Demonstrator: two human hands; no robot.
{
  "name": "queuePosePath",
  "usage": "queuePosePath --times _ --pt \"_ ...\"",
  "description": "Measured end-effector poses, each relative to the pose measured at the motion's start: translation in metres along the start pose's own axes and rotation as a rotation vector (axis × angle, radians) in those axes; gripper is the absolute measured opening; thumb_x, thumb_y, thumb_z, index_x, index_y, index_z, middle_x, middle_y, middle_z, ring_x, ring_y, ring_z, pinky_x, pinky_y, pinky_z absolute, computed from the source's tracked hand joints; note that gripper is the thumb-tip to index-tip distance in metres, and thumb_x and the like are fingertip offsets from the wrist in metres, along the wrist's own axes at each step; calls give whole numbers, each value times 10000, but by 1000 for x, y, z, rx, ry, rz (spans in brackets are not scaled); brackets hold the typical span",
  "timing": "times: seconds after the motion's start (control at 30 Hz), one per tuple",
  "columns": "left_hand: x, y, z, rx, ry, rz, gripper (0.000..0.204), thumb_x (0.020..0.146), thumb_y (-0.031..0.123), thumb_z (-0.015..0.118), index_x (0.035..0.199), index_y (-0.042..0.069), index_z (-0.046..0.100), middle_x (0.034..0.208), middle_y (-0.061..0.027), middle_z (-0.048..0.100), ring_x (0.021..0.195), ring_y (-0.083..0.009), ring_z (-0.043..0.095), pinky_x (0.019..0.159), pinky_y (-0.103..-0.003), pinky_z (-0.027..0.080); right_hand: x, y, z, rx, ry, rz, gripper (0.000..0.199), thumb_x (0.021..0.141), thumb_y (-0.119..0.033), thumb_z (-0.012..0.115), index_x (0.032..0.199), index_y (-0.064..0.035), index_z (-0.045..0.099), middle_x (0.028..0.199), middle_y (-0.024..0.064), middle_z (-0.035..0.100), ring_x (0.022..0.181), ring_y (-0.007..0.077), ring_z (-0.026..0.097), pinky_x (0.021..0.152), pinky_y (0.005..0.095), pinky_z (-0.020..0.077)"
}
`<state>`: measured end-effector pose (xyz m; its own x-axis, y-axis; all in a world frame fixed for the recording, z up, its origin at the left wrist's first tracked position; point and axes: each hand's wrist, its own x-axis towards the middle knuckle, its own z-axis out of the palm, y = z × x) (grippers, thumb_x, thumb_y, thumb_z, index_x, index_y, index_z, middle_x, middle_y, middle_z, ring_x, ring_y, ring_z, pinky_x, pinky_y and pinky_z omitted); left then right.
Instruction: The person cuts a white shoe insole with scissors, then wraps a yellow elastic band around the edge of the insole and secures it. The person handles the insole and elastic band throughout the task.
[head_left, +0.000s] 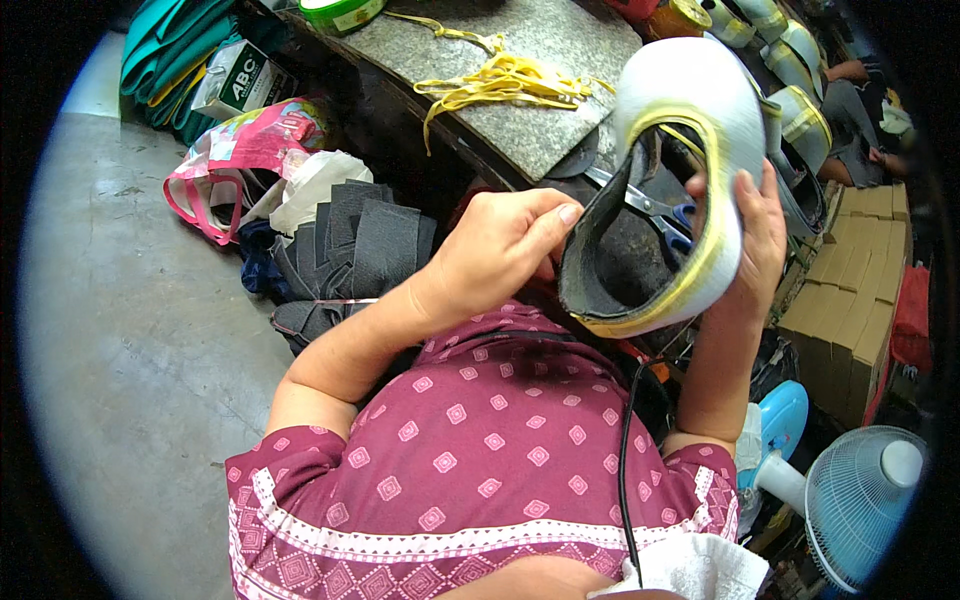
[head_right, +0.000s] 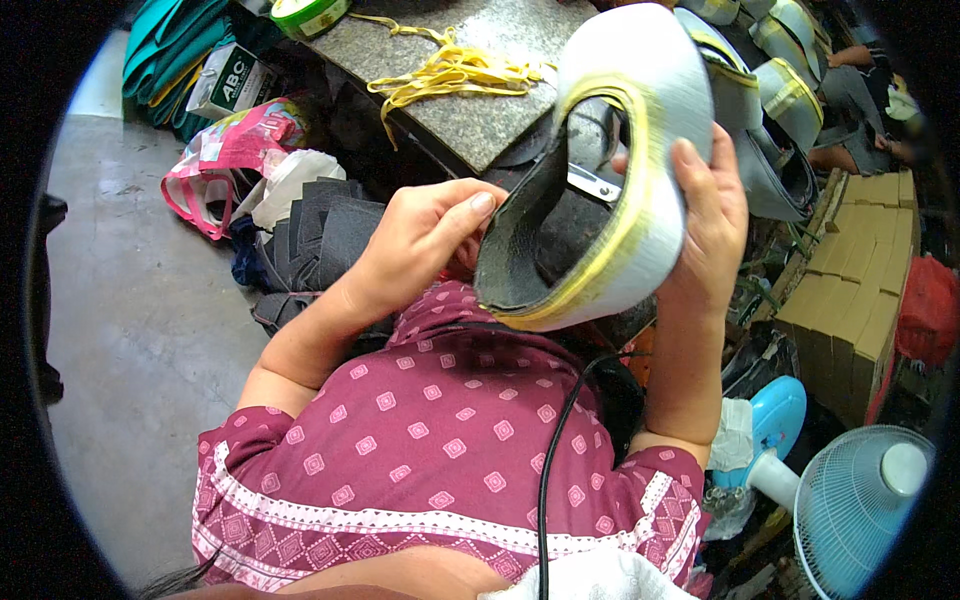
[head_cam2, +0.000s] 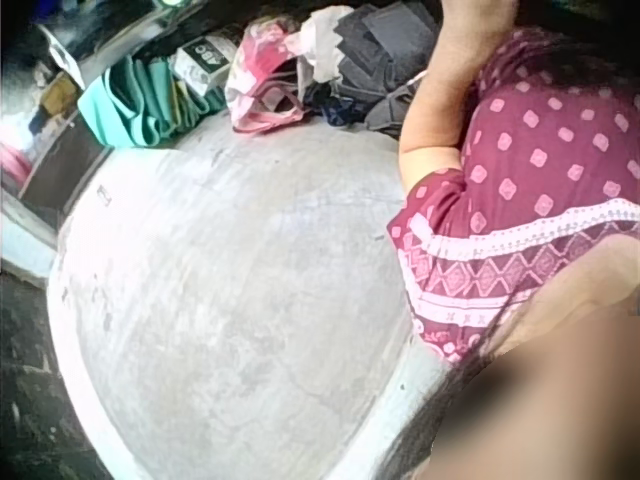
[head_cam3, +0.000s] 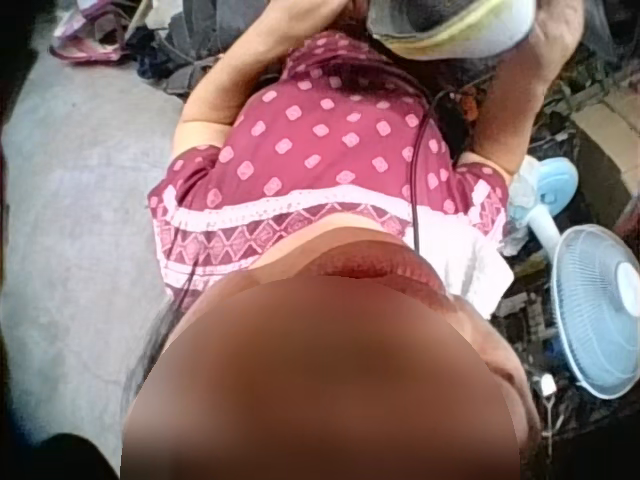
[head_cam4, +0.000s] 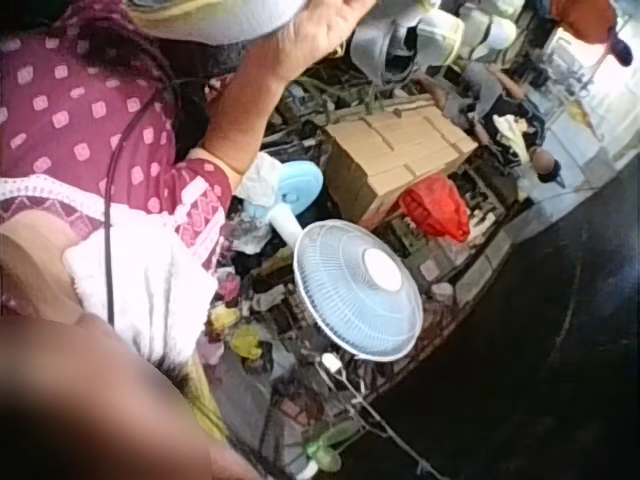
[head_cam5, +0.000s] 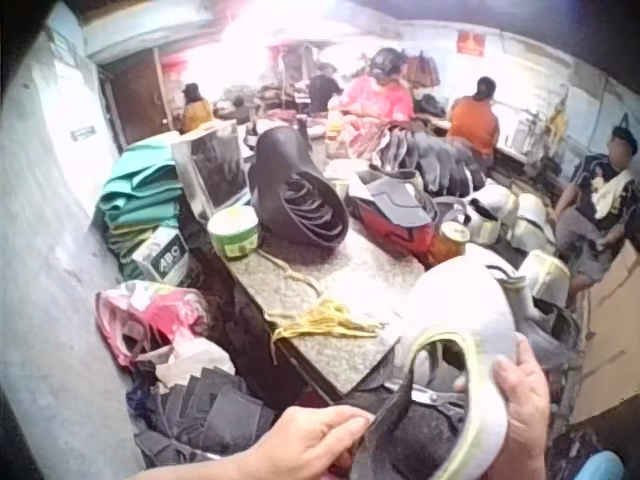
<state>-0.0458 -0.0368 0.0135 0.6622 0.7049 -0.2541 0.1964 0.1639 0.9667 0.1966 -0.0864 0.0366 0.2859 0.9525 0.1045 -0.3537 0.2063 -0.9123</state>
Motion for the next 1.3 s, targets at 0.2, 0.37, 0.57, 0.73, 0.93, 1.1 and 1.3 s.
queuePosePath --times 0.2,0.37,0.57,0.73,0.93,1.1,1.3 --pt "-6 8 7 658 139 981 805 742 550 720 1324 25 533 1208 -161 585 1227 -353 514 1094 -573 305 -5 -13 20 -99 72 -116 321 1010 -179 506 1260 14 450 998 176 665 817 180 675 725 261 530" --pt "-17 24 7 580 153 1091 308 761 195 742 1028 70 651 805 -25 618 839 -193 645 1078 -568 360 8 -13 44 -140 -89 -83 457 1024 -340 484 1281 37 466 1025 160 672 879 180 665 785 279 516" --pt "-77 42 -51 563 475 985 285 771 129 762 994 8 632 862 -90 648 758 -243 647 825 -386 545 57 12 55 -484 -306 -71 372 1025 -269 515 1263 12 563 945 87 703 774 86 625 665 209 484" --pt "-98 31 -68 364 1219 953 421 888 182 682 1177 -87 535 1110 -147 627 1010 -239 631 873 -348 516 104 45 65 -1241 -478 -461 282 911 -118 650 1192 -141 654 925 30 687 839 130 630 753 272 503" --pt "-107 23 -99 226 1418 1008 352 911 113 644 1165 -111 545 1088 -172 638 964 -228 644 880 -325 520 127 73 76 -1657 -544 -475 349 799 -258 729 1088 -128 583 1033 69 657 995 286 597 835 405 517" --pt "-109 18 -104 245 1395 950 322 918 109 633 1155 -95 555 1077 -140 636 951 -191 628 871 -312 498 139 78 71 -1536 -522 -251 313 846 -161 649 1137 -86 558 968 127 679 996 296 644 851 401 496" --pt "-106 12 -104 197 1354 940 326 930 114 635 1155 -103 542 1077 -143 626 961 -179 610 879 -298 488 148 77 65 -1328 -620 -71 393 818 -149 695 1171 -86 534 834 107 656 794 254 652 742 371 501"
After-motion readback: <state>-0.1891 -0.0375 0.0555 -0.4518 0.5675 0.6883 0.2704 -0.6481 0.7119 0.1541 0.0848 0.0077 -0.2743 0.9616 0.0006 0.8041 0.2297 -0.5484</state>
